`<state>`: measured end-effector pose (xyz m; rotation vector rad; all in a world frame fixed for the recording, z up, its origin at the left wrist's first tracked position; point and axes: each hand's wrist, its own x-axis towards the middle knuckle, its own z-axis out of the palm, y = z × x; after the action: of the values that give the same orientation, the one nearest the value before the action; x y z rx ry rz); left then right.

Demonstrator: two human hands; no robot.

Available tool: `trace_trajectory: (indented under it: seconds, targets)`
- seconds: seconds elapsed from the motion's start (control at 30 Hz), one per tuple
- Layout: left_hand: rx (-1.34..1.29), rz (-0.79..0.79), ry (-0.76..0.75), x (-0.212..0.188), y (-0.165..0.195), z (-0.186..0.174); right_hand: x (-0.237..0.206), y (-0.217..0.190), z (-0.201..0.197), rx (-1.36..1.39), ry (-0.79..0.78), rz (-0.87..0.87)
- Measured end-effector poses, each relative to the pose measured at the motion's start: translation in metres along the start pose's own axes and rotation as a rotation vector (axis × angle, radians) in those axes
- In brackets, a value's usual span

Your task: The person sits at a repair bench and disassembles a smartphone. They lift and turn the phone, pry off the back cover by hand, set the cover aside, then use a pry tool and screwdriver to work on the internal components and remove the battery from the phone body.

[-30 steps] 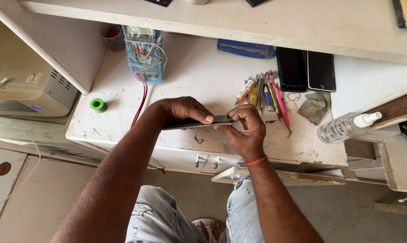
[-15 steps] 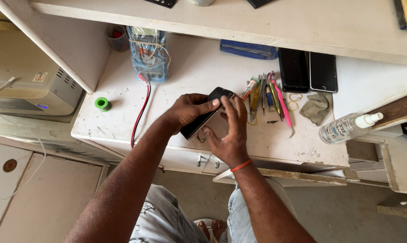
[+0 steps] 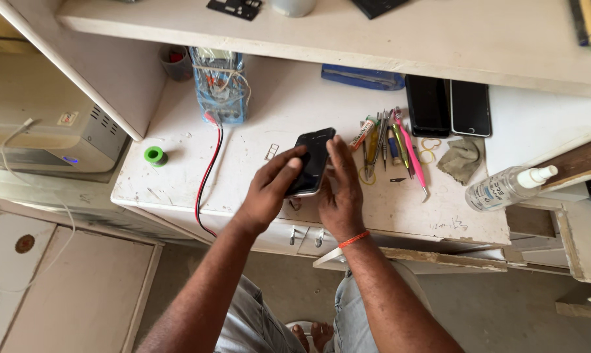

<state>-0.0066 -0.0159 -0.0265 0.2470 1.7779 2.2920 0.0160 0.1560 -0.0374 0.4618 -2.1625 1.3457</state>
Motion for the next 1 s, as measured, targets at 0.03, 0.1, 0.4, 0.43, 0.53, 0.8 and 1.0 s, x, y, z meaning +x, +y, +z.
trace_trajectory:
  seconds: [0.03, 0.1, 0.4, 0.43, 0.53, 0.8, 1.0]
  targets:
    - [0.022, 0.092, 0.002, -0.004, -0.003, 0.000, -0.001, -0.002, 0.000, -0.056, -0.002, -0.036]
    - [0.091, 0.252, 0.022, -0.011, -0.009, 0.000, -0.003, -0.007, 0.000, -0.177, -0.008, -0.109]
    - [0.435, 0.579, 0.258, -0.017, -0.022, 0.007, 0.005, -0.020, 0.005, -0.379, -0.099, -0.123]
    - [0.443, 0.584, 0.274, -0.016, -0.022, 0.008, 0.006, -0.020, 0.006, -0.381, -0.097, -0.138]
    - [0.464, 0.578, 0.321, -0.015, -0.022, 0.009, 0.008, -0.018, 0.008, -0.408, -0.101, -0.157]
    - [0.518, 0.503, 0.412, -0.009, -0.026, 0.012, 0.010, -0.014, 0.012, -0.460, -0.178, -0.055]
    - [0.575, 0.487, 0.430, -0.011, -0.020, 0.018, 0.012, -0.017, 0.011, -0.440, -0.193, -0.015]
